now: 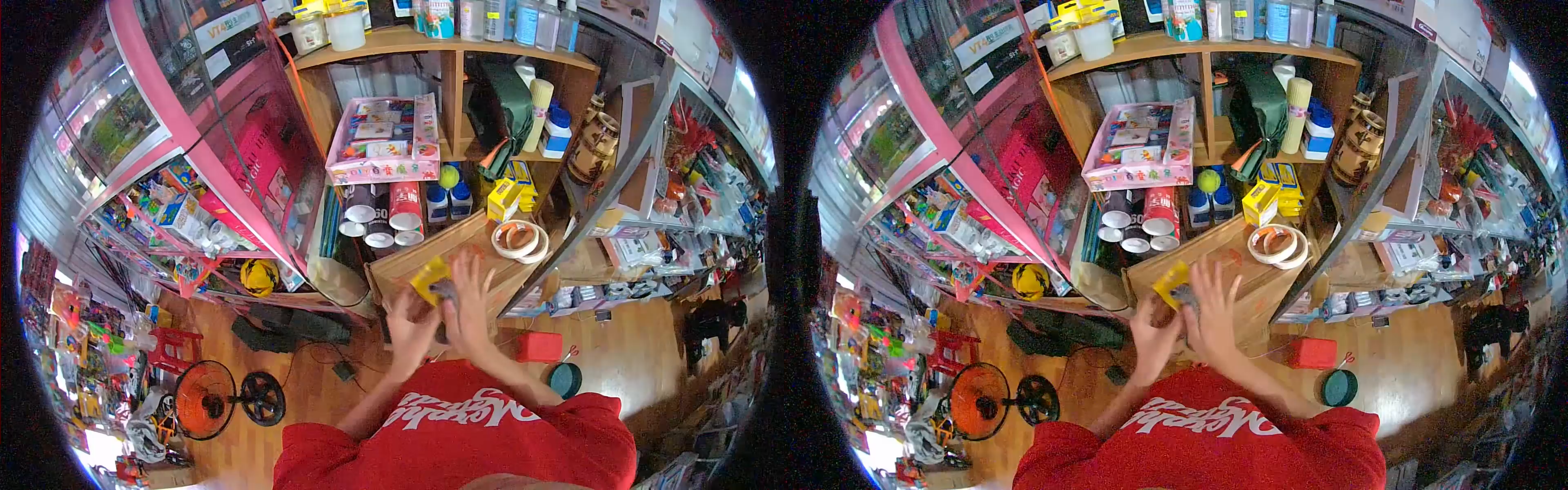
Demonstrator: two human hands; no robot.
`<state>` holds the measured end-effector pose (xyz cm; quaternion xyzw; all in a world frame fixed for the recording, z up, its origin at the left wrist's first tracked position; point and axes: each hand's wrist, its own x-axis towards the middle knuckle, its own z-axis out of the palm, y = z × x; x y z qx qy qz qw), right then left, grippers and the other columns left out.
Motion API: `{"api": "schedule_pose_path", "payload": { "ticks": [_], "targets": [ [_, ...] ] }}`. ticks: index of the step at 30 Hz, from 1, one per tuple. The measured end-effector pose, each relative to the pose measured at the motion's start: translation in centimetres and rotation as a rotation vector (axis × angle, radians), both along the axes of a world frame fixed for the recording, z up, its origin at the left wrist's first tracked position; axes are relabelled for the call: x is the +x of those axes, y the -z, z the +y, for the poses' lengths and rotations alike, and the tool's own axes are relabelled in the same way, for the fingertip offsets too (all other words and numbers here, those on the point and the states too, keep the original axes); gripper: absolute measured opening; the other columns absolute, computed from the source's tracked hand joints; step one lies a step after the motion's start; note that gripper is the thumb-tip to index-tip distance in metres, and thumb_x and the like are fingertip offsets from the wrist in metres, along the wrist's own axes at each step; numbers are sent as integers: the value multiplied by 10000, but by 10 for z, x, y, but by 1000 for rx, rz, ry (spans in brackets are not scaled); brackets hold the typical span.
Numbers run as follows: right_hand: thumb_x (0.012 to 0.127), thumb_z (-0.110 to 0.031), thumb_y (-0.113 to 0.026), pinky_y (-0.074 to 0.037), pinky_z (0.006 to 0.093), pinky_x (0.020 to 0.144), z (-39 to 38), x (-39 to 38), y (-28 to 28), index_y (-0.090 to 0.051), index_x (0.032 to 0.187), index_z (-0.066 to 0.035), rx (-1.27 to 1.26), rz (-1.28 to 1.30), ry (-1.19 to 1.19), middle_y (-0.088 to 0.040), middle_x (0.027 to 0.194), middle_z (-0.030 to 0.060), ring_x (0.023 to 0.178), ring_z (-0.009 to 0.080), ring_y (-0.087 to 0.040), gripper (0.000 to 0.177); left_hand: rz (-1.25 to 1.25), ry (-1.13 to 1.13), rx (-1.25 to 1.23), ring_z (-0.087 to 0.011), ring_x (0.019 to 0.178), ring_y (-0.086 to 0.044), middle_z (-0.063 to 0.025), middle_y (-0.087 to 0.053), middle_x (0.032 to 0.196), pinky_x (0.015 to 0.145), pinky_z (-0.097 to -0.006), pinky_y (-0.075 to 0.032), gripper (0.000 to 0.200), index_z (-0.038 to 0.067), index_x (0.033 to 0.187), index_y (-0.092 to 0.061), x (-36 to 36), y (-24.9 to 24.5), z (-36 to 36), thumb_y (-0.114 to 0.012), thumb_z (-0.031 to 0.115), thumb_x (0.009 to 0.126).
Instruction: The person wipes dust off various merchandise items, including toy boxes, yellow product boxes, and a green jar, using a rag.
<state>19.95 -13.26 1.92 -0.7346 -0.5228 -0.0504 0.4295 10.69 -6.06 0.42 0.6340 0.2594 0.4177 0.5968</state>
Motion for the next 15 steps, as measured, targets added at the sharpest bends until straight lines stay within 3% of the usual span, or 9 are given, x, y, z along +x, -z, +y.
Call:
{"api": "schedule_pose_path", "payload": {
  "ticks": [4,7,10,12,15],
  "targets": [
    [944,-209,-330,53,591,1080,7,23,-17,-231,1431,7,242,72,-23,-196,1498,199,1393,421,-71,541,-105,140,-201,-156,1056,-571,-103,-570,1185,900,-278,-464,515,-44,1232,-490,1,7,-19,-700,-25,762],
    [925,-237,-351,56,590,1082,6,13,-18,-248,1427,3,272,9,-46,-199,1497,200,1390,428,-81,566,-4,126,-161,-153,1047,-577,-107,-574,1181,895,-274,-468,506,-52,1236,-478,-3,-7,-11,-672,-54,769],
    [866,-248,-421,64,639,1059,-5,-14,-1,-297,1421,-39,107,-28,-106,-203,1499,191,1388,427,-102,605,-93,34,-248,-148,1028,-586,-102,-590,1156,888,-270,-471,476,-58,1220,-487,-10,-9,9,-647,-74,772],
    [849,-221,-433,67,666,1042,-6,-21,17,-307,1420,-58,83,-146,-94,-201,1503,180,1391,419,-104,607,-71,53,-179,-146,1019,-589,-98,-596,1144,884,-268,-473,468,-58,1214,-492,-14,-8,12,-638,-79,770],
    [856,-214,-432,66,655,1046,-5,-2,14,-303,1423,-58,58,-96,2,-189,1506,181,1392,422,-92,603,-27,122,-97,-145,1015,-588,-101,-596,1139,878,-269,-476,449,-61,1203,-497,-16,6,3,-650,-61,781]
  ]
}}
